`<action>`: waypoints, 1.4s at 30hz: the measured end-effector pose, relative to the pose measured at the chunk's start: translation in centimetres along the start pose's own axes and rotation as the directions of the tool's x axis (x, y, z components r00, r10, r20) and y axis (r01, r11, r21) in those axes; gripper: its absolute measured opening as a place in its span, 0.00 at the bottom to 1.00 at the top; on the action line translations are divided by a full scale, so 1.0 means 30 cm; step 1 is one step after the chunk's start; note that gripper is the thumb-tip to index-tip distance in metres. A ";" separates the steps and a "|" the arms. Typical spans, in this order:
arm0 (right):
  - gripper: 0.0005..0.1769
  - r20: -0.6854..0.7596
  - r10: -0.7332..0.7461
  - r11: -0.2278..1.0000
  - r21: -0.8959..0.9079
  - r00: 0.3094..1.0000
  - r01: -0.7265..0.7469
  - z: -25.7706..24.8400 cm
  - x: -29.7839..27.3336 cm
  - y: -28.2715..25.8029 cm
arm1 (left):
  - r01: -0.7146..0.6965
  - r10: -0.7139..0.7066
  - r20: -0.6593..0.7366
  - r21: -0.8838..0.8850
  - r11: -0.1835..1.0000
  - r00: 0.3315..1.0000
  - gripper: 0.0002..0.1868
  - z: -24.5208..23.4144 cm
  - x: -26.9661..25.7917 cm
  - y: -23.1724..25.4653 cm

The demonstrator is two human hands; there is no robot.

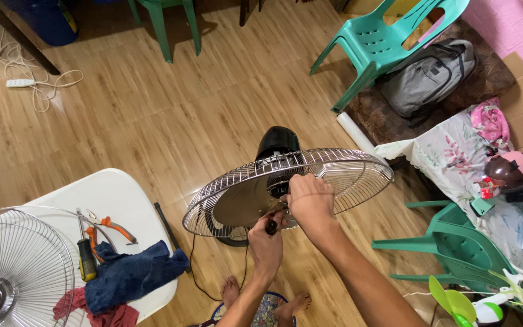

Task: The person assembles a pedestal fan by attaching the fan blades to the motor hub and securing them with a screwdriver. They then attach the front wire cage to complete the assembly.

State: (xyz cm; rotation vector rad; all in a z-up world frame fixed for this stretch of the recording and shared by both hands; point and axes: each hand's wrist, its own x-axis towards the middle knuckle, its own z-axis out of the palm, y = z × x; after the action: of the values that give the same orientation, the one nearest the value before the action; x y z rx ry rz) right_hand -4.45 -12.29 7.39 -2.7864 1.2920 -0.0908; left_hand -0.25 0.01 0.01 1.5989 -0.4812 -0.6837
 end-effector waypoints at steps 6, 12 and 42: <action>0.15 0.104 0.064 0.998 0.014 0.993 -0.066 -0.018 -0.001 -0.011 | -0.021 0.020 0.003 0.049 0.999 1.000 0.13 -0.005 -0.002 -0.001; 0.14 -0.045 -0.060 0.998 0.008 0.997 0.061 0.029 -0.018 0.009 | -0.042 0.043 0.020 -0.031 0.999 0.999 0.12 -0.004 -0.001 -0.026; 0.25 0.399 0.203 0.979 -0.078 0.894 -0.188 -0.012 0.090 0.004 | 0.143 -0.142 0.028 -0.346 0.927 0.989 0.08 0.081 0.023 -0.144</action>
State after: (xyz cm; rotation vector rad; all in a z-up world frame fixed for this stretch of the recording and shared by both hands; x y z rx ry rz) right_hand -2.83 -14.42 7.80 -2.4922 1.4526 0.5009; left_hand -1.72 -1.62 -4.48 1.3053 -0.2292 -0.8319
